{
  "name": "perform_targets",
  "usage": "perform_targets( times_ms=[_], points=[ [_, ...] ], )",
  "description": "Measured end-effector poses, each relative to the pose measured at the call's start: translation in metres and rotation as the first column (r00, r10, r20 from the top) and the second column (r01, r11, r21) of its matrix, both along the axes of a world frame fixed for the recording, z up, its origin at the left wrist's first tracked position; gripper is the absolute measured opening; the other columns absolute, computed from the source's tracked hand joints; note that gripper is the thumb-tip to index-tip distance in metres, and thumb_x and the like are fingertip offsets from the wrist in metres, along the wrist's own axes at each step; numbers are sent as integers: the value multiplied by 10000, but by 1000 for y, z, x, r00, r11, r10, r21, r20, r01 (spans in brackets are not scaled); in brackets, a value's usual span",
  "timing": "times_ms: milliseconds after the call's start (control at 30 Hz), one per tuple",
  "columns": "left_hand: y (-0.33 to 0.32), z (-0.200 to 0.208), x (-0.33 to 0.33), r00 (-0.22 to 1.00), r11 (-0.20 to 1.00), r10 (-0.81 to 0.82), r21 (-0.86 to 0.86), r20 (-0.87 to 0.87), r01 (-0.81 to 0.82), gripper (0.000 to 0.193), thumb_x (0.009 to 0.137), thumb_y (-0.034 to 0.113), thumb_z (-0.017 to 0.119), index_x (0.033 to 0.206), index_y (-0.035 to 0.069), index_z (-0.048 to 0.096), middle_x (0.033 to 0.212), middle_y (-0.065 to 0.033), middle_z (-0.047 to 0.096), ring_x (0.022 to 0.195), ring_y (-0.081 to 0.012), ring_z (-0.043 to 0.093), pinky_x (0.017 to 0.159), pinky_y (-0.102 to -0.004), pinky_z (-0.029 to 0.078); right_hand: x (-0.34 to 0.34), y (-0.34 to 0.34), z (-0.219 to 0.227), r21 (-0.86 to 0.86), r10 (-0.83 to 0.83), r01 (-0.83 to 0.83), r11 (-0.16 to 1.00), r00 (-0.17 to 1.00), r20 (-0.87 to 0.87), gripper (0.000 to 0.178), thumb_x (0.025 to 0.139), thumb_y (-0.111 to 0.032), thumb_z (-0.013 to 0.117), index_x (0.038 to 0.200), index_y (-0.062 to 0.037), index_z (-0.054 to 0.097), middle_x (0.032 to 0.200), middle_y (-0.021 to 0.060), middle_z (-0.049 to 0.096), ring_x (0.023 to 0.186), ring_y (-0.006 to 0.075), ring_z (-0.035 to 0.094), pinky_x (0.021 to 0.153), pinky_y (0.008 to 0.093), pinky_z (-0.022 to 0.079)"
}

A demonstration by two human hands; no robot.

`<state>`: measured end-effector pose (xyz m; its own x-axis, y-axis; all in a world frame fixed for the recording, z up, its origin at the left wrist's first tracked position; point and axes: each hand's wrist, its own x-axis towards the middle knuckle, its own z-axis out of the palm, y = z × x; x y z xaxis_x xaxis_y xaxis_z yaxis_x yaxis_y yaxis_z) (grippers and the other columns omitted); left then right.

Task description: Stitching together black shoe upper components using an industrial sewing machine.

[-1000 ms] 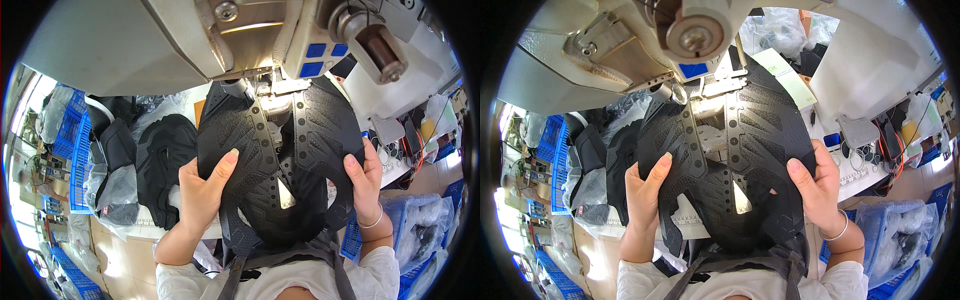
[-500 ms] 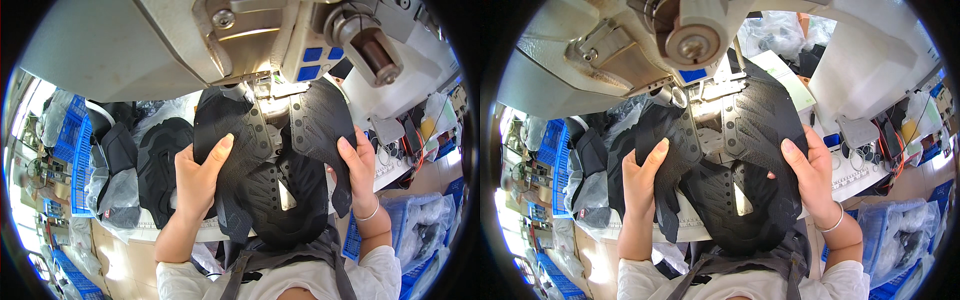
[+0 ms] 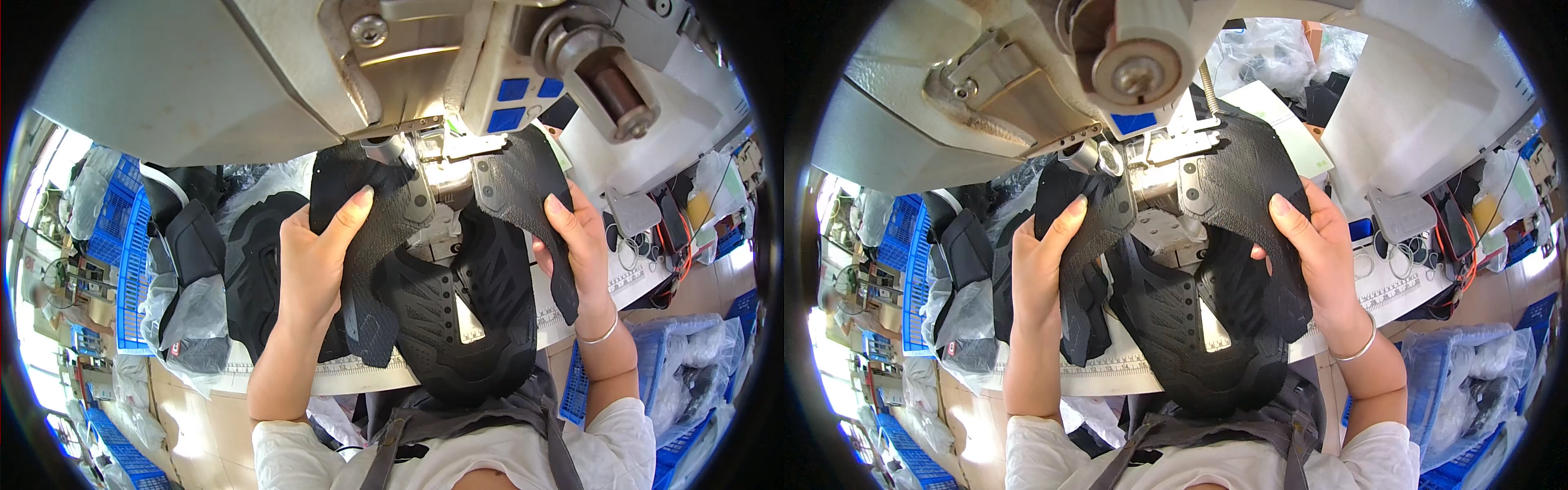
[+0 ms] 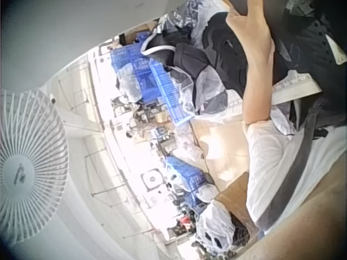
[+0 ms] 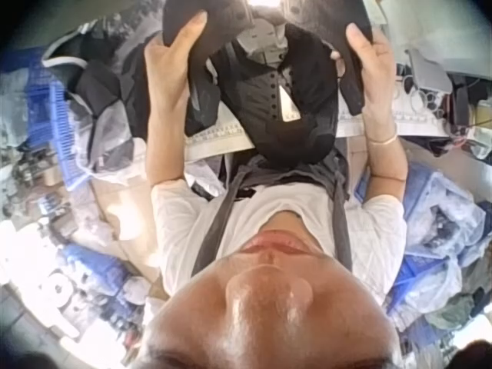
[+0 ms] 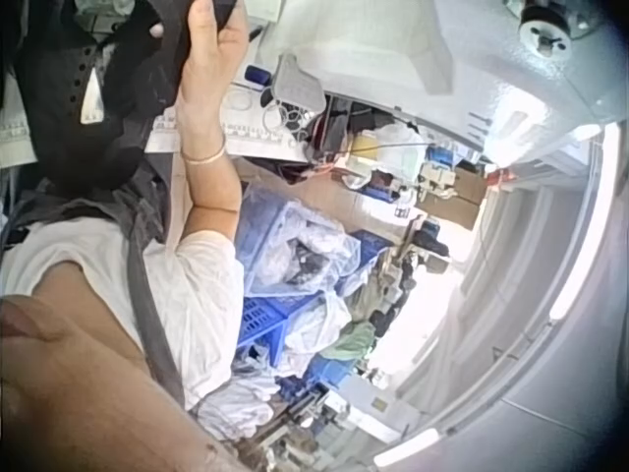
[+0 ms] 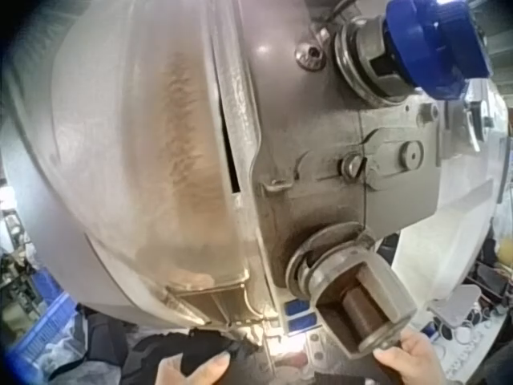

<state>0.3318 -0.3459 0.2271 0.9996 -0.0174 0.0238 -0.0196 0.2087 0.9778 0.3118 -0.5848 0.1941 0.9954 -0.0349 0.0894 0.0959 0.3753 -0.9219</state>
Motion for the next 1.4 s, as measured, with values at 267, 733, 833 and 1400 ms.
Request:
perform_targets(
  times_ms=[267,733,833,1400],
  points=[
    [1,4,11,1000,1000,-21,1,-2,21,273,812,117,624,964,-102,565,878,-108,620,719,-128,602,653,-242,498,14,-4,-3,50,69,-71,996,997,35,284,875,-180,521,1094,-1,495,743,31,596,521,50,553,416,152,409],
    [6,5,28,998,998,-58,-24,14,59,242,825,104,603,951,-99,563,860,-115,622,697,-131,608,644,-233,509,20,-1,2,42,62,-65,997,996,61,262,881,-166,512,1088,-5,499,753,26,591,543,46,548,438,148,410],
    [8,4,30,996,995,-88,-46,12,88,244,829,108,600,953,-98,562,868,-113,622,711,-126,607,637,-228,508,23,-3,2,48,82,-84,995,995,52,269,876,-172,520,1089,-8,501,749,23,584,546,44,543,438,147,410],
    [162,-44,-22,893,769,447,529,-43,-359,266,839,139,552,1078,24,540,731,-19,551,439,-58,414,333,-185,264,40,-23,-28,-463,165,-110,879,983,79,242,885,-168,467,1063,-12,515,850,45,573,560,63,483,497,192,392]
  ],
)
